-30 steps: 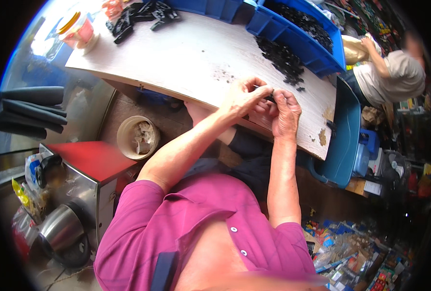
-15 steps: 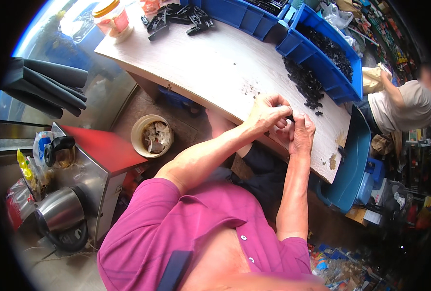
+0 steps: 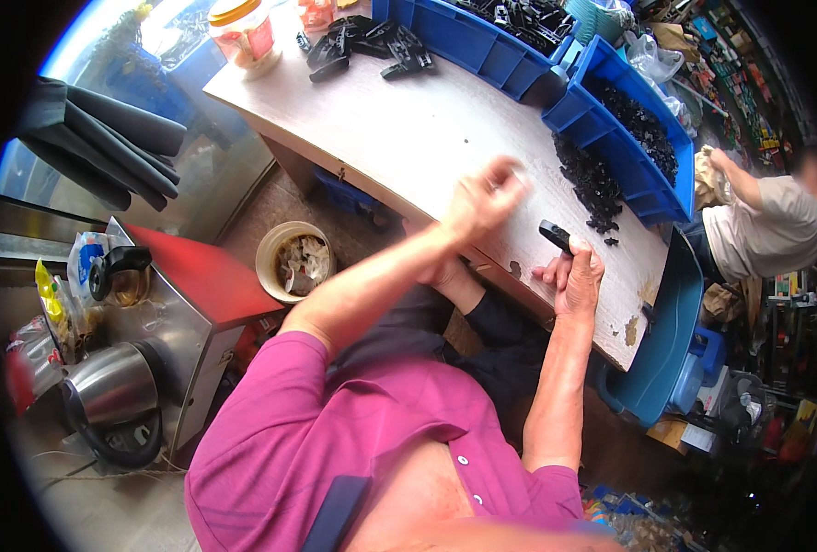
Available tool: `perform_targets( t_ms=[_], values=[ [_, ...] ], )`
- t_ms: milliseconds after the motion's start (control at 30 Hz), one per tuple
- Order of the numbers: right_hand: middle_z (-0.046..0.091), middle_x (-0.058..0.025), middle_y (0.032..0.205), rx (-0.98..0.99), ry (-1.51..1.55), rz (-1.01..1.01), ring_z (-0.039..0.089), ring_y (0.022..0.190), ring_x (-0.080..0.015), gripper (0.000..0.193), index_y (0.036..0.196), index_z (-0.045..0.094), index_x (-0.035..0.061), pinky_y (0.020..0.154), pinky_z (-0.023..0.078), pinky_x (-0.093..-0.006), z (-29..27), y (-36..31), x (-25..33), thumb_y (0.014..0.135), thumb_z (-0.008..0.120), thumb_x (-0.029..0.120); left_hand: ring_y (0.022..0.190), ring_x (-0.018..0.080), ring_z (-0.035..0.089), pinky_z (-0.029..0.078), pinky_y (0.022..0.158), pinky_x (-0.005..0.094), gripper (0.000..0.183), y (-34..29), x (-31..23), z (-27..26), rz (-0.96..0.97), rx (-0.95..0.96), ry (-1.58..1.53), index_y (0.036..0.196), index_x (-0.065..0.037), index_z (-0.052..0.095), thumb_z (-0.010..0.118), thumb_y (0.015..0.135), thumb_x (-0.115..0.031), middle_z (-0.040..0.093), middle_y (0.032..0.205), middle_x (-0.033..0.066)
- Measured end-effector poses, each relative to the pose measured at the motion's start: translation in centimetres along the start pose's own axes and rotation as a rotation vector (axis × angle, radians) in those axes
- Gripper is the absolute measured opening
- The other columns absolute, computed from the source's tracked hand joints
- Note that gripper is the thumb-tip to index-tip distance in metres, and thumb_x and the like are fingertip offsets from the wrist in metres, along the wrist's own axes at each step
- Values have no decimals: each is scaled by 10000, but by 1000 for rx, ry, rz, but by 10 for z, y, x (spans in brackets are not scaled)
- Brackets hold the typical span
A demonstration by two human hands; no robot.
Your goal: The person assembles small L-shaped brackets by hand, taking parts from a parts bin and joining them with small screws.
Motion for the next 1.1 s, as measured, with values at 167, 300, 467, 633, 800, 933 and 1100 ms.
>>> perform_targets(
  t_ms=[167,300,467,633,800,933,1100],
  values=[
    [362,-10,435,-113,207,83,505,447,-179,380,644,483,96,581,570,-491,-16,-2,-6,878,624,360,929,286,595,495,817,399,403,94,-27,-153,473,-521,852,1164,-159,643,696,771,-232,642,1044,106],
    [342,-21,424,-251,262,127,447,414,-184,411,609,444,108,584,564,-497,-38,-4,-7,870,616,375,1064,328,529,466,827,481,343,143,8,-165,231,-321,1244,1100,-263,669,674,762,-317,608,1069,121],
    [339,-47,426,-515,264,118,424,399,-196,408,599,404,105,591,561,-497,-100,-4,10,868,588,350,915,318,631,505,748,468,357,147,5,-161,358,-363,1372,1086,-209,676,650,786,-402,664,937,113],
    [371,-73,428,-897,222,73,496,412,-231,390,883,521,1,622,584,-522,-179,-22,27,840,643,369,896,302,647,511,767,442,344,144,1,-161,444,-378,1353,1064,-170,676,607,791,-366,686,955,92],
    [378,-60,428,-905,119,103,504,406,-212,313,918,572,11,573,583,-480,-198,-25,27,831,682,290,892,266,640,483,783,412,258,127,-3,-139,532,-279,1191,1019,-162,694,613,787,-243,682,951,56],
    [374,-31,417,-698,-21,196,495,396,-200,332,940,589,-8,591,573,-464,-180,-4,21,792,760,235,917,255,614,462,834,403,126,84,-27,-71,725,26,1121,906,-124,680,666,781,-130,664,905,45],
    [438,-33,469,-557,-233,305,472,369,-157,275,894,630,25,442,542,-396,-146,30,16,777,769,231,951,260,601,440,850,403,210,55,-30,-36,698,180,1029,976,-123,667,642,770,-88,662,915,55]
  ],
)
Point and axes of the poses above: each hand's wrist, its own y-axis towards the middle knuckle, its own z-axis out of the palm, x = y × z, the point moved 10 cm from there along y, towards the middle knuckle
